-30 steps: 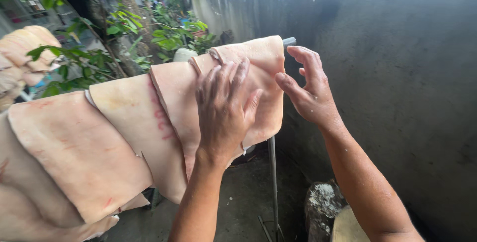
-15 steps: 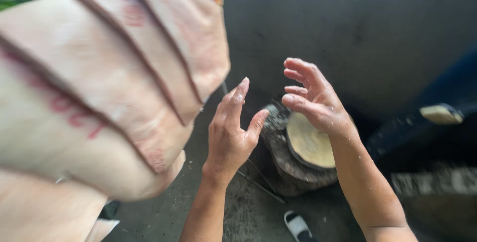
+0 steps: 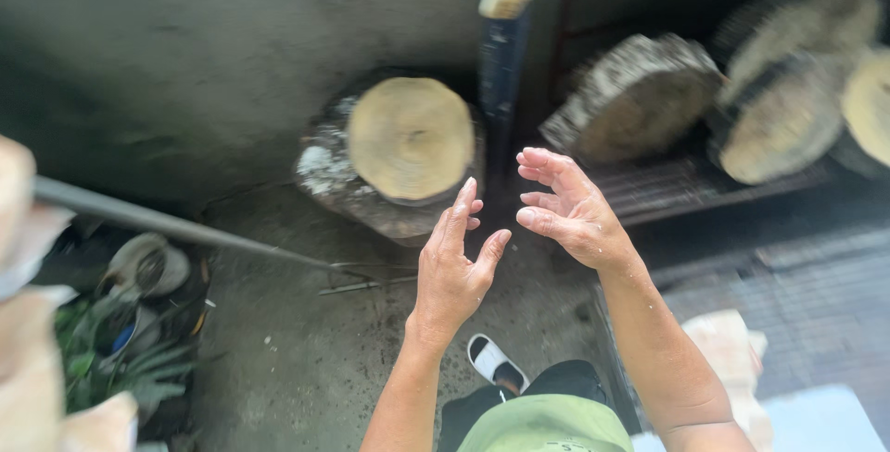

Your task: The person takes large, pale sheets of animal skin from a blue basket and hangs them one by one over a metal drying rack. The person repeats this process for several pieces of skin.

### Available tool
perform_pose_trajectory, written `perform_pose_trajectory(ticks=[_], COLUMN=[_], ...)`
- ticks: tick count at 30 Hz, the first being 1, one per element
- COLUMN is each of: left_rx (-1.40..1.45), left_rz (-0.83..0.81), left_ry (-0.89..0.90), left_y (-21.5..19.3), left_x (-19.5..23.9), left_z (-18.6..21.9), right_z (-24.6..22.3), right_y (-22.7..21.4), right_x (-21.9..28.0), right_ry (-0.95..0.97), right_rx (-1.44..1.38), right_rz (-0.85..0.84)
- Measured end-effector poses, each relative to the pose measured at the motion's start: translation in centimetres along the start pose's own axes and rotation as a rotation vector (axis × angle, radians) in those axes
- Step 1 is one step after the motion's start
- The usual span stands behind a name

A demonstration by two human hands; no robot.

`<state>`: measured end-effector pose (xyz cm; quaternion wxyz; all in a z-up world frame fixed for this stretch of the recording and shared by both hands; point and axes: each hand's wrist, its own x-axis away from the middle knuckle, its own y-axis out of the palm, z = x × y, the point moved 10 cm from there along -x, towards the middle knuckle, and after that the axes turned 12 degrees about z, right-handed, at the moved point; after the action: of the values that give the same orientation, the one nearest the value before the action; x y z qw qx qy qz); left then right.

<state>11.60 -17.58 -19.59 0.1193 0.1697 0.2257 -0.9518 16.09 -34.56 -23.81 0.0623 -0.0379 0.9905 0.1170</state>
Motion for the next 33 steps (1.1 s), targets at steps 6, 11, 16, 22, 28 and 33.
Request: perform_pose_trajectory(ticks=[6,11,16,22,28,33], left_rx=[0.099,0.229,0.280,0.318,0.294,0.371], left_rz=[-0.338,-0.627,-0.912,-1.210,-1.463,-1.662], left_ry=[0.069,0.160,0.208,0.266,0.414,0.519], left_y=[11.7,21.1,28.2,34.0,37.3,39.4], left_x=[5.6,13.8,24.9,38.3,48.9,55.2], left_z=[3.6,8.3,12.8,17.3,20.6,23.1], right_z=[0.8,1.0,0.5,0.0,0.6,2.1], right_y=[-12.4,-21.0,-27.3,-31.7,-32.9,-32.5], right_x=[10.5,22.1,35.9,51.1,62.8,70.2], right_ry=[0.032,0.036,0.038,0.070,0.014,0.038], right_rx=[0.002,0.020,0.031,0.109,0.030,0.024], right_rz=[0.373,0.672,0.933,1.227,1.529,1.827])
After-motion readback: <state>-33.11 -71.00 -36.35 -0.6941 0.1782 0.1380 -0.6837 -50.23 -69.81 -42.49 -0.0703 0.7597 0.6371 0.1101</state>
